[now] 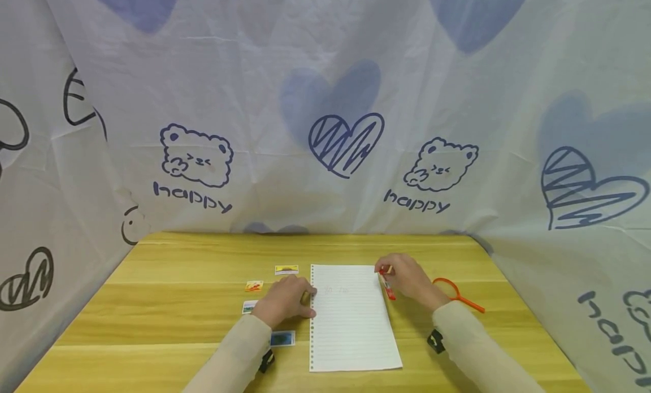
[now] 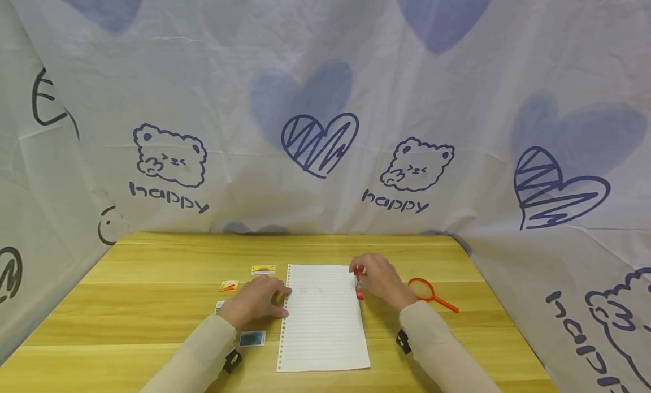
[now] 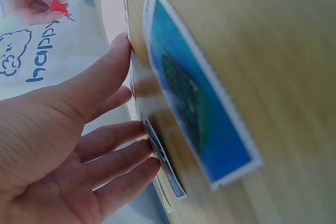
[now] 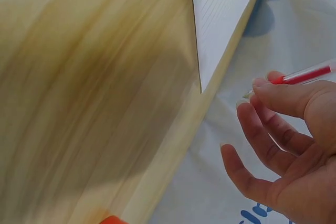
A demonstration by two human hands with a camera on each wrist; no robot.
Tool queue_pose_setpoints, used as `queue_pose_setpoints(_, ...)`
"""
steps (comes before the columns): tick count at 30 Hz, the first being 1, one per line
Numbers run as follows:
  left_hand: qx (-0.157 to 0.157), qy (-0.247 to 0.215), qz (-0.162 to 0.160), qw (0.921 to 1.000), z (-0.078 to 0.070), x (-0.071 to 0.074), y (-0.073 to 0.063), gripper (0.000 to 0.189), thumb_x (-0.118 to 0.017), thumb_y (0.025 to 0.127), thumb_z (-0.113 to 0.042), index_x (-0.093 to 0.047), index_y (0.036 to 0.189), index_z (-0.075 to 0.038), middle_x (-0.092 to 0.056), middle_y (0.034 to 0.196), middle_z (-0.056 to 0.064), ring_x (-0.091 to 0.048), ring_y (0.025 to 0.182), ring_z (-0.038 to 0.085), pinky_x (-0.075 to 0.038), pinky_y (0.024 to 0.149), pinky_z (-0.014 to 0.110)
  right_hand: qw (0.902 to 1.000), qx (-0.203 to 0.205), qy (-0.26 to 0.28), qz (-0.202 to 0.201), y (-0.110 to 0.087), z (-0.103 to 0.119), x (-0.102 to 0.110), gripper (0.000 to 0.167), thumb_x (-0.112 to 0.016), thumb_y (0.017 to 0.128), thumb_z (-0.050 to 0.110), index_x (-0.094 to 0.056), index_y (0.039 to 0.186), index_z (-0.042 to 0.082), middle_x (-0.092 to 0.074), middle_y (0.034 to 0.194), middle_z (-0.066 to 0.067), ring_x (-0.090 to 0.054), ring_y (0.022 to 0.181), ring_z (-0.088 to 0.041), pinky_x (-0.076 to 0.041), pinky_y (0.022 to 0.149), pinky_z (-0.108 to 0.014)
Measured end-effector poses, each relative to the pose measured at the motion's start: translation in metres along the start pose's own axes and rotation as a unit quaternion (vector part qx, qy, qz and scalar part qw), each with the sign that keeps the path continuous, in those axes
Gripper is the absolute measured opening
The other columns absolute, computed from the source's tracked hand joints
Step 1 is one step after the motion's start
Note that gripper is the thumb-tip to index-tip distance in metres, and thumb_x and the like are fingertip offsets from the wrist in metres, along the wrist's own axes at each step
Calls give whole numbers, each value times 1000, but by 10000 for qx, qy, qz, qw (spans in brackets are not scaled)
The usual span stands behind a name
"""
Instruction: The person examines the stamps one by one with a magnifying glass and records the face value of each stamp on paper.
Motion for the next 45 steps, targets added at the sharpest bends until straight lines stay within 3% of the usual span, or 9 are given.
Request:
queue_pose_setpoints(11,-26,5,-5,10000,-1,2,-2,51,-90,79,-32,-76,124,-11,-74,128,9,-53,85,17,-47,75,36,9996,2,-245,-127,-6,-7,9,24,-74,81,-11,-78,92,9,-74,87,-3,-64,78,-16,-55,69,-30)
queue_pose_setpoints(19,-66,-35,-13,10000,-3,4,-4,51,-90,79,-32,-76,123,-11,-73,130,10,-64,102,21,-55,90,46,9995,32,-277,-171,-10,-14,13,24,-75,79,-12,-78,93,6,-75,88,-5,-68,80,-26,-57,70,-33)
queue_pose_setpoints(25,-93,-31,-21,9999,-4,5,-4,51,-90,79,-32,-76,123,-10,-73,129,11,-60,94,18,-54,83,42,9993,-165,-346,-39,-13,-22,14,22,-76,80,-10,-79,94,7,-73,88,-5,-67,83,-24,-57,74,-37)
queue_pose_setpoints(36,-83,-4,-22,10000,-4,5,-4,52,-90,79,-32,-76,123,-11,-73,129,10,-56,90,16,-52,80,40,9985,-18,-543,-25,-17,-30,13,24,-78,76,-11,-79,91,8,-73,85,-3,-67,81,-23,-57,73,-38)
queue_pose_setpoints(45,-93,21,-39,9999,-2,4,-3,51,-89,80,-33,-75,124,-11,-73,129,10,-62,98,20,-55,88,43,9982,167,-570,122,-20,-34,13,26,-77,75,-12,-79,89,9,-73,83,-1,-66,78,-18,-56,71,-33)
Point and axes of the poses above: each hand's wrist, its own y-axis towards the middle knuckle, its own x-axis out of the back of the hand, z = x × y, the point moved 6 cm from there along y, towards the middle knuckle
